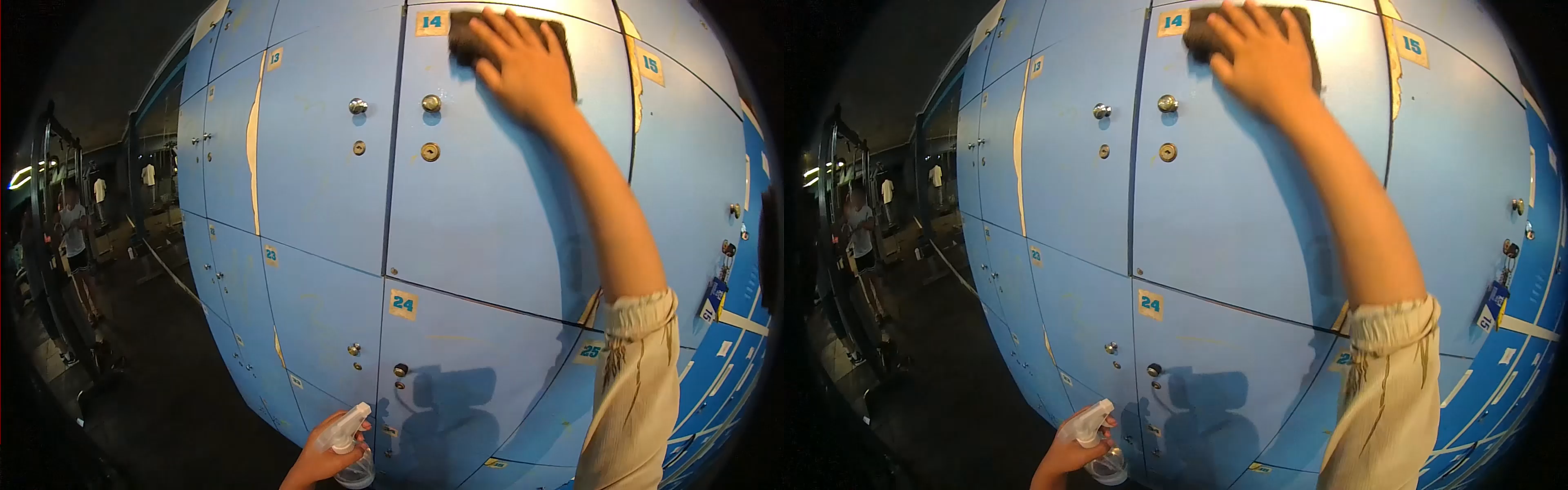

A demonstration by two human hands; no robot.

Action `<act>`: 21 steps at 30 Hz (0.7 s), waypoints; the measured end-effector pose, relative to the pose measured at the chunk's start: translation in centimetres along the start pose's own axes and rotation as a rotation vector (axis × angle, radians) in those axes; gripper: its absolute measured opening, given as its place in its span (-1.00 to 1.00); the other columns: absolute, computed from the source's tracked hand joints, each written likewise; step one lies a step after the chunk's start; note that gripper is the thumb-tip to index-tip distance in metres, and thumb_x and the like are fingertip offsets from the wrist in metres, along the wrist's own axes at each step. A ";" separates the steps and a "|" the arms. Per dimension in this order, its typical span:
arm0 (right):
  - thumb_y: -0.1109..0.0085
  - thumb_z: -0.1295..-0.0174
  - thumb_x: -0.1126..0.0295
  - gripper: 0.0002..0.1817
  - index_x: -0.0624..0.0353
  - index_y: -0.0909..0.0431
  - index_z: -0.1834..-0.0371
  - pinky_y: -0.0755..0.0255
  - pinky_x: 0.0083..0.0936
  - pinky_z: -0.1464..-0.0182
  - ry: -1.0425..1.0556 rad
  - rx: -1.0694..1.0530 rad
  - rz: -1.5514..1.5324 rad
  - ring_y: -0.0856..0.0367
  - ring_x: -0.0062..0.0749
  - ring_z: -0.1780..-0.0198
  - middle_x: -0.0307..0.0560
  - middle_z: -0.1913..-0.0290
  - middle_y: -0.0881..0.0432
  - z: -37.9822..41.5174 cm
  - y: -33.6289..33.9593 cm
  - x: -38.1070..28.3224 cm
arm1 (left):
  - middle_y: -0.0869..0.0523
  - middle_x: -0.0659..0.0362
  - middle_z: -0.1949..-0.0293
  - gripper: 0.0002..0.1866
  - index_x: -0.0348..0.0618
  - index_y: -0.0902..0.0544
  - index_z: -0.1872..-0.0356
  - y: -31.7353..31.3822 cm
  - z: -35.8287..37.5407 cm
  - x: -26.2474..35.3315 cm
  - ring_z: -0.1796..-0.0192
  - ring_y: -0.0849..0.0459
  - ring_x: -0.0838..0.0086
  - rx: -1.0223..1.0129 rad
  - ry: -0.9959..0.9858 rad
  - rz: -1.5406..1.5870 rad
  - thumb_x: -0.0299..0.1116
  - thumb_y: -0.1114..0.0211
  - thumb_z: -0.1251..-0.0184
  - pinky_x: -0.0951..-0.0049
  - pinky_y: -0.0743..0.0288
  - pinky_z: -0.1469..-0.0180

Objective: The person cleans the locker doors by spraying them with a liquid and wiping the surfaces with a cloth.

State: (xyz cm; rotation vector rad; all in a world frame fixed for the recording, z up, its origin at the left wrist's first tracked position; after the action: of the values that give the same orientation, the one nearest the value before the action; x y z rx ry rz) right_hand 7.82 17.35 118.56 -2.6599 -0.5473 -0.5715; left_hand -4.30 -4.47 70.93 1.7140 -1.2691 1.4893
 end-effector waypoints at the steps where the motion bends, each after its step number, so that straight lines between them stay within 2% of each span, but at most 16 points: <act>1: 0.03 -0.33 0.07 -0.39 -0.24 -0.29 -0.48 0.11 -0.03 -0.55 0.000 0.038 0.084 -0.11 -0.35 -0.57 -0.33 -0.54 -0.23 -1.5 -0.7 0.9 | -0.68 0.11 0.03 -0.36 -0.37 -0.46 -0.25 0.2 0.0 -0.1 0.07 -0.63 0.53 0.002 -0.005 0.019 -0.67 -0.40 -0.05 0.45 -0.58 0.03; 3: 0.00 -0.29 0.06 -0.38 0.08 -0.39 -0.38 0.12 0.01 -0.53 -0.080 -0.026 -0.128 -0.17 -0.14 -0.53 -0.01 -0.47 -0.33 -3.9 -0.4 1.7 | -0.67 0.11 0.04 -0.37 -0.38 -0.46 -0.24 0.8 0.1 -0.5 0.08 -0.64 0.52 0.006 -0.018 0.057 -0.66 -0.40 -0.05 0.45 -0.59 0.03; 9: 0.01 -0.29 0.06 -0.39 0.07 -0.41 -0.38 0.11 -0.01 -0.53 -0.094 0.040 -0.098 -0.16 -0.15 -0.53 -0.01 -0.47 -0.33 -2.2 0.7 0.2 | -0.67 0.12 0.04 -0.41 -0.37 -0.48 -0.20 0.9 0.5 -0.1 0.11 -0.66 0.52 0.033 -0.010 -0.001 -0.66 -0.38 -0.05 0.45 -0.60 0.05; 10: 0.03 -0.33 0.06 -0.39 -0.27 -0.29 -0.48 0.12 -0.01 -0.55 -0.075 -0.021 0.085 -0.11 -0.35 -0.57 -0.33 -0.55 -0.23 -1.0 0.0 -0.5 | -0.67 0.12 0.04 -0.41 -0.36 -0.48 -0.20 1.0 0.6 -0.1 0.11 -0.66 0.52 0.036 -0.013 -0.025 -0.66 -0.38 -0.05 0.45 -0.60 0.05; 11: 0.01 -0.32 0.08 -0.39 -0.26 -0.29 -0.49 0.12 0.01 -0.54 -0.056 -0.033 0.041 -0.11 -0.35 -0.57 -0.33 -0.55 -0.22 0.7 0.3 -1.8 | -0.67 0.12 0.04 -0.42 -0.35 -0.49 -0.19 1.0 0.5 -0.1 0.11 -0.66 0.52 0.035 -0.019 -0.048 -0.66 -0.38 -0.05 0.45 -0.60 0.05; 12: -0.07 -0.27 0.01 -0.35 -0.18 -0.33 -0.46 0.15 0.02 -0.54 -0.002 -0.016 -0.072 -0.10 -0.34 -0.56 -0.30 -0.53 -0.27 2.7 1.0 -3.1 | -0.67 0.12 0.04 -0.43 -0.35 -0.49 -0.19 0.9 0.3 -0.1 0.11 -0.65 0.52 0.032 -0.025 -0.070 -0.66 -0.37 -0.05 0.45 -0.60 0.05; 16: -0.32 0.00 0.16 -0.21 -0.04 -0.38 -0.42 0.15 0.05 -0.55 0.086 -0.177 -0.387 -0.05 -0.25 -0.58 -0.18 -0.55 -0.22 11.8 5.9 -8.0 | -0.67 0.11 0.04 -0.41 -0.34 -0.49 -0.20 0.2 -0.1 -0.2 0.10 -0.64 0.52 -0.024 -0.022 -0.027 -0.66 -0.38 -0.05 0.44 -0.60 0.03; 19: -0.33 0.02 0.11 -0.15 -0.08 -0.33 -0.46 0.16 0.02 -0.55 0.226 -0.471 -0.523 0.02 -0.25 -0.61 -0.18 -0.58 -0.15 19.2 8.8 -12.0 | -0.67 0.10 0.03 -0.39 -0.33 -0.47 -0.22 -0.4 -0.5 -0.4 0.09 -0.64 0.52 -0.060 -0.034 -0.069 -0.66 -0.38 -0.04 0.43 -0.60 0.02; 21: -0.33 0.00 0.01 -0.09 -0.10 -0.25 -0.51 0.17 -0.05 -0.57 0.341 -0.514 -0.503 0.05 -0.28 -0.62 -0.21 -0.60 -0.10 23.7 10.3 -13.8 | -0.67 0.10 0.02 -0.37 -0.33 -0.45 -0.23 -0.8 -0.7 -0.8 0.08 -0.63 0.51 -0.080 -0.028 -0.037 -0.66 -0.38 -0.04 0.43 -0.59 0.02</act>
State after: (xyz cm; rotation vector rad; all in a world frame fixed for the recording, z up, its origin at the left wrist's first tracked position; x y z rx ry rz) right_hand 8.12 14.44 89.44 -2.7711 -1.0922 -1.4501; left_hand -3.90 -3.31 70.53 1.7036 -1.2866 1.3794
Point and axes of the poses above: each hand's wrist, its own z-axis away from the middle knuckle, its own y-axis out of the back of the hand, x = y × z, the point moved 6 cm from there along -z, towards the middle knuckle
